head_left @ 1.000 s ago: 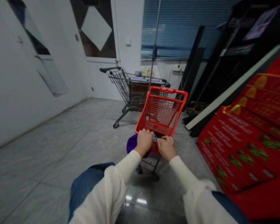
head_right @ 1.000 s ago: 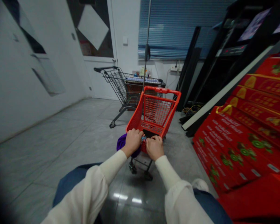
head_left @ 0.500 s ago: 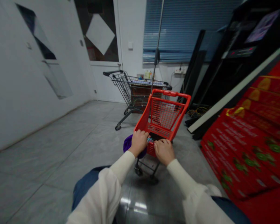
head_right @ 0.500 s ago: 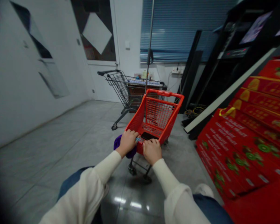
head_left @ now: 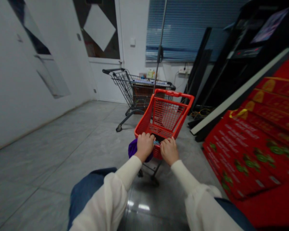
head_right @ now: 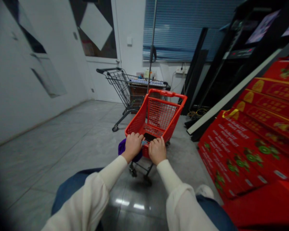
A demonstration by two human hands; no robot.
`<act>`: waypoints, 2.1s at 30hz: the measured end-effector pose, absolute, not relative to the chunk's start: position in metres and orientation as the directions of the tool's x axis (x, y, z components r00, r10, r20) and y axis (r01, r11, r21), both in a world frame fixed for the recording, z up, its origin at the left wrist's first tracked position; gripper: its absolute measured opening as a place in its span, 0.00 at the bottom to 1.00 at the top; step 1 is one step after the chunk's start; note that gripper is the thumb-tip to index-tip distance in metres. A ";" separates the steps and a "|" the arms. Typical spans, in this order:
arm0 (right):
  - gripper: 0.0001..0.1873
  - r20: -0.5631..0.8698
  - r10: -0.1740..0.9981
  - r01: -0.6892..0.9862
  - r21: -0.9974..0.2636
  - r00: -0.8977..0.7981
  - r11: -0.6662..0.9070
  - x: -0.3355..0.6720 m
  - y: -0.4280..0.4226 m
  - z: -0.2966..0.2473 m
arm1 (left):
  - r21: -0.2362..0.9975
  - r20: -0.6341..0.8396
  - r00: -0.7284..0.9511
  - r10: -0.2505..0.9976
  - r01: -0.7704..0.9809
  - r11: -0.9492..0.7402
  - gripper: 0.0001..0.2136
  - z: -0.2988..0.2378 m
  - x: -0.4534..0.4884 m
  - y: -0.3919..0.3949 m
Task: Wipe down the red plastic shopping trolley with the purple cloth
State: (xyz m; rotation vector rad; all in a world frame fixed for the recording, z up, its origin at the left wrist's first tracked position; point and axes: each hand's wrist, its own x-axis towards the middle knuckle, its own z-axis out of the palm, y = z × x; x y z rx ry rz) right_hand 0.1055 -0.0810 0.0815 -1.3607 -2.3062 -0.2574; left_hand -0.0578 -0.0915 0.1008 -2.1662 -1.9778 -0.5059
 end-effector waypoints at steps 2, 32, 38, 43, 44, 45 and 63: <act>0.18 0.465 0.782 0.869 -0.053 -0.415 0.492 0.107 -0.083 0.082 | 0.085 0.349 0.111 0.930 0.985 -0.150 0.17 0.101 -0.067 -0.089; 0.18 0.454 0.780 0.885 0.043 -0.431 0.464 0.095 -0.036 0.091 | 0.107 0.271 0.014 0.963 0.993 -0.045 0.15 0.117 -0.135 -0.071; 0.16 0.511 0.774 0.910 0.041 -0.373 0.412 0.079 -0.045 0.089 | 0.087 0.294 0.113 0.949 0.986 -0.144 0.14 0.110 -0.103 -0.098; 0.15 0.526 0.758 0.898 0.026 -0.386 0.439 0.078 -0.053 0.087 | 0.081 0.238 0.108 0.965 0.988 -0.131 0.13 0.116 -0.126 -0.087; 0.15 0.538 0.750 0.896 0.023 -0.385 0.443 0.076 -0.055 0.086 | 0.080 0.224 0.078 0.971 0.992 -0.098 0.13 0.119 -0.132 -0.082; 0.15 0.555 0.742 0.897 0.019 -0.377 0.441 0.073 -0.058 0.085 | 0.079 0.214 0.049 0.976 0.995 -0.067 0.12 0.121 -0.137 -0.078; 0.19 0.459 0.790 0.905 0.079 -0.406 0.419 0.094 -0.047 0.117 | 0.190 0.194 -0.165 0.967 0.973 0.128 0.13 0.125 -0.144 -0.090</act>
